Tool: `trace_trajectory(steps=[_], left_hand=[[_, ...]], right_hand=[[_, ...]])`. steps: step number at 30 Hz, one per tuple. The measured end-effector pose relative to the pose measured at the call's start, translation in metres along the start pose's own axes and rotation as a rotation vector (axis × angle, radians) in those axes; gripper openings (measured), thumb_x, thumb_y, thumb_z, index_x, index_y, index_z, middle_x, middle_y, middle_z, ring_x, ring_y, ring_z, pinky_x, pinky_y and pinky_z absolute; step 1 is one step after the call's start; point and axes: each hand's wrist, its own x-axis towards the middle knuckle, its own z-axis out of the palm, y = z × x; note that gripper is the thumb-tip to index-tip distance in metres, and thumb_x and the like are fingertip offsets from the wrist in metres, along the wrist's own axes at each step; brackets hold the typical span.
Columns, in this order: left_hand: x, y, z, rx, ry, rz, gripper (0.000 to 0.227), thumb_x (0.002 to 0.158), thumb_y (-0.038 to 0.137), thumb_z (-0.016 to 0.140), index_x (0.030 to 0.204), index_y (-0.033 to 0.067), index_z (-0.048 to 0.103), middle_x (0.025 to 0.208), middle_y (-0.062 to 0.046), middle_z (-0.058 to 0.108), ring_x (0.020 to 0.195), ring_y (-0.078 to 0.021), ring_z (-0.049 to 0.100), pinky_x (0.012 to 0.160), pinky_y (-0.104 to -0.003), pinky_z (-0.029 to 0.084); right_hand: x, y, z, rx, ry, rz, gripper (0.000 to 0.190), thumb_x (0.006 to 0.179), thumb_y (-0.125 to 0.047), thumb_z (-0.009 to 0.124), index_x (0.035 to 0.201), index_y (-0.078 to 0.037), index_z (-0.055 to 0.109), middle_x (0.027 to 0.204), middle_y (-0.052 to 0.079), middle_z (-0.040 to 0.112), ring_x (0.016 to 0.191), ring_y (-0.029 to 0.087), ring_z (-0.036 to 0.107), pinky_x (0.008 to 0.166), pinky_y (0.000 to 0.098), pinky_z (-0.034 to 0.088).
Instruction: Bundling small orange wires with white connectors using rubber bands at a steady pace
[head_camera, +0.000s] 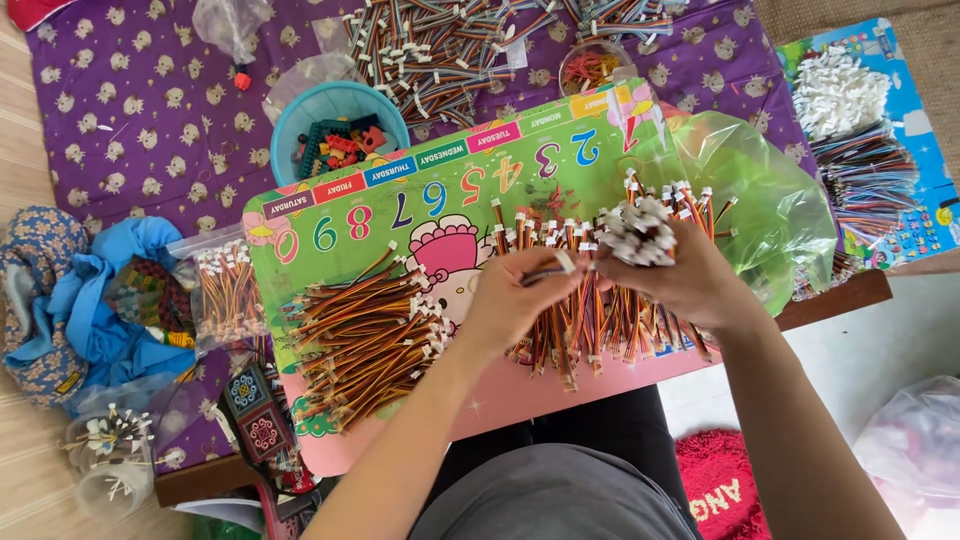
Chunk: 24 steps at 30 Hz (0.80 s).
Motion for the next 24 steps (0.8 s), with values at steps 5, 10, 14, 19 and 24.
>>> trace_trajectory(steps=[5, 10, 14, 19, 24], left_hand=[[0.004, -0.007, 0.018, -0.204, -0.043, 0.122, 0.017, 0.087, 0.007, 0.073, 0.103, 0.0032, 0.072, 0.085, -0.01, 0.07, 0.071, -0.0068, 0.055, 0.067, -0.02, 0.042], [-0.013, -0.005, 0.023, -0.162, -0.059, 0.15, 0.02, 0.086, 0.01, 0.074, 0.104, 0.0016, 0.071, 0.086, -0.012, 0.07, 0.072, -0.0103, 0.058, 0.068, -0.022, 0.045], [-0.02, -0.001, 0.023, 0.031, -0.011, 0.31, 0.018, 0.086, 0.01, 0.074, 0.105, 0.0083, 0.073, 0.086, -0.009, 0.069, 0.072, -0.0094, 0.06, 0.065, -0.021, 0.047], [-0.03, 0.003, 0.024, 0.409, 0.046, 0.566, 0.02, 0.088, 0.02, 0.074, 0.108, 0.0153, 0.073, 0.094, -0.007, 0.07, 0.081, -0.0187, 0.07, 0.07, -0.026, 0.055], [-0.036, 0.014, 0.02, 0.64, 0.095, 0.598, 0.02, 0.088, 0.012, 0.07, 0.107, 0.0165, 0.073, 0.096, -0.004, 0.07, 0.089, -0.0234, 0.072, 0.076, -0.03, 0.058]], right_hand=[[-0.024, 0.007, -0.001, 0.257, 0.041, -0.255, 0.008, 0.077, 0.006, 0.072, 0.082, 0.006, 0.066, 0.06, 0.015, 0.064, 0.039, 0.011, 0.052, 0.036, 0.019, 0.042], [-0.043, 0.022, 0.011, 0.408, 0.145, -0.199, 0.013, 0.076, 0.011, 0.071, 0.088, 0.011, 0.067, 0.064, 0.018, 0.064, 0.042, 0.011, 0.053, 0.035, 0.0187, 0.042], [-0.057, 0.008, 0.023, 0.52, 0.287, -0.058, 0.009, 0.081, 0.004, 0.072, 0.087, 0.008, 0.066, 0.067, 0.017, 0.063, 0.04, 0.011, 0.047, 0.033, 0.019, 0.038], [-0.066, 0.001, 0.027, 0.55, 0.293, -0.009, 0.01, 0.076, 0.007, 0.075, 0.079, 0.008, 0.066, 0.063, 0.021, 0.064, 0.036, 0.01, 0.045, 0.032, 0.0189, 0.036], [-0.065, 0.01, 0.033, 0.594, 0.293, -0.02, 0.008, 0.076, 0.006, 0.075, 0.081, 0.005, 0.069, 0.064, 0.02, 0.065, 0.041, 0.011, 0.05, 0.034, 0.0164, 0.035]])
